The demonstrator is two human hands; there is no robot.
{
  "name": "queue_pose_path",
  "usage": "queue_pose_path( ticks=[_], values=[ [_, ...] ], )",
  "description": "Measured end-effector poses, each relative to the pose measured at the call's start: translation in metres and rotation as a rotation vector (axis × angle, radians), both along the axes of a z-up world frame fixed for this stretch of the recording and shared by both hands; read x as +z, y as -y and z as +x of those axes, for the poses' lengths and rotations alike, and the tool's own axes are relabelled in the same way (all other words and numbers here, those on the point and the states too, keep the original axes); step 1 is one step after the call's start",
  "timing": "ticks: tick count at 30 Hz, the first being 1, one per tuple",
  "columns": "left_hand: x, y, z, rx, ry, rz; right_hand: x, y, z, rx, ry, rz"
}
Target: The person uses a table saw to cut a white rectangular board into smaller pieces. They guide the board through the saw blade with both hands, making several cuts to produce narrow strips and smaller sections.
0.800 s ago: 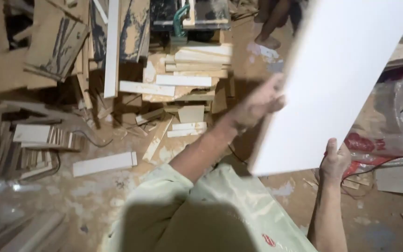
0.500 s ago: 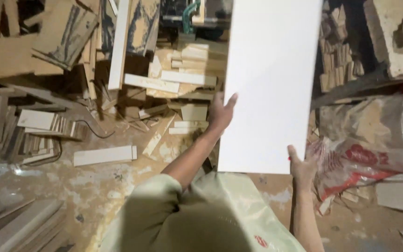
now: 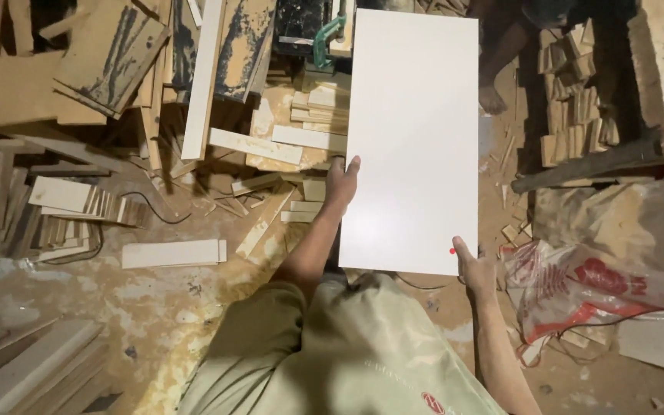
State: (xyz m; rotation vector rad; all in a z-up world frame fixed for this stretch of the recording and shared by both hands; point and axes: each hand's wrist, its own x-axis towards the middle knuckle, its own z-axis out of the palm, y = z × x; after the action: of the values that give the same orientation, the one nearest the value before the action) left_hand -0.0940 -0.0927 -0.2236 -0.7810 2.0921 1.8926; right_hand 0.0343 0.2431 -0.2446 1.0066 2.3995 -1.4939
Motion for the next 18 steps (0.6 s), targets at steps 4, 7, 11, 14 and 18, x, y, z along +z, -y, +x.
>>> queue_pose_path(
  ticks=[4, 7, 11, 14, 18],
  values=[
    [0.030, 0.002, 0.003, 0.040, -0.133, 0.014, 0.021, 0.012, -0.008, 0.071, -0.090, 0.020],
    [0.016, 0.004, -0.013, 0.070, -0.162, 0.025, 0.069, 0.039, -0.022, 0.169, -0.173, 0.024],
    [-0.004, 0.006, -0.029, 0.103, -0.171, -0.015, 0.036, 0.026, -0.034, 0.095, -0.157, 0.054],
    [-0.014, 0.009, -0.039, 0.111, -0.184, -0.038, 0.038, 0.032, -0.043, 0.075, -0.192, 0.027],
    [-0.021, 0.011, -0.056, 0.106, -0.169, -0.089, 0.034, 0.037, -0.061, 0.039, -0.258, 0.005]
  ],
)
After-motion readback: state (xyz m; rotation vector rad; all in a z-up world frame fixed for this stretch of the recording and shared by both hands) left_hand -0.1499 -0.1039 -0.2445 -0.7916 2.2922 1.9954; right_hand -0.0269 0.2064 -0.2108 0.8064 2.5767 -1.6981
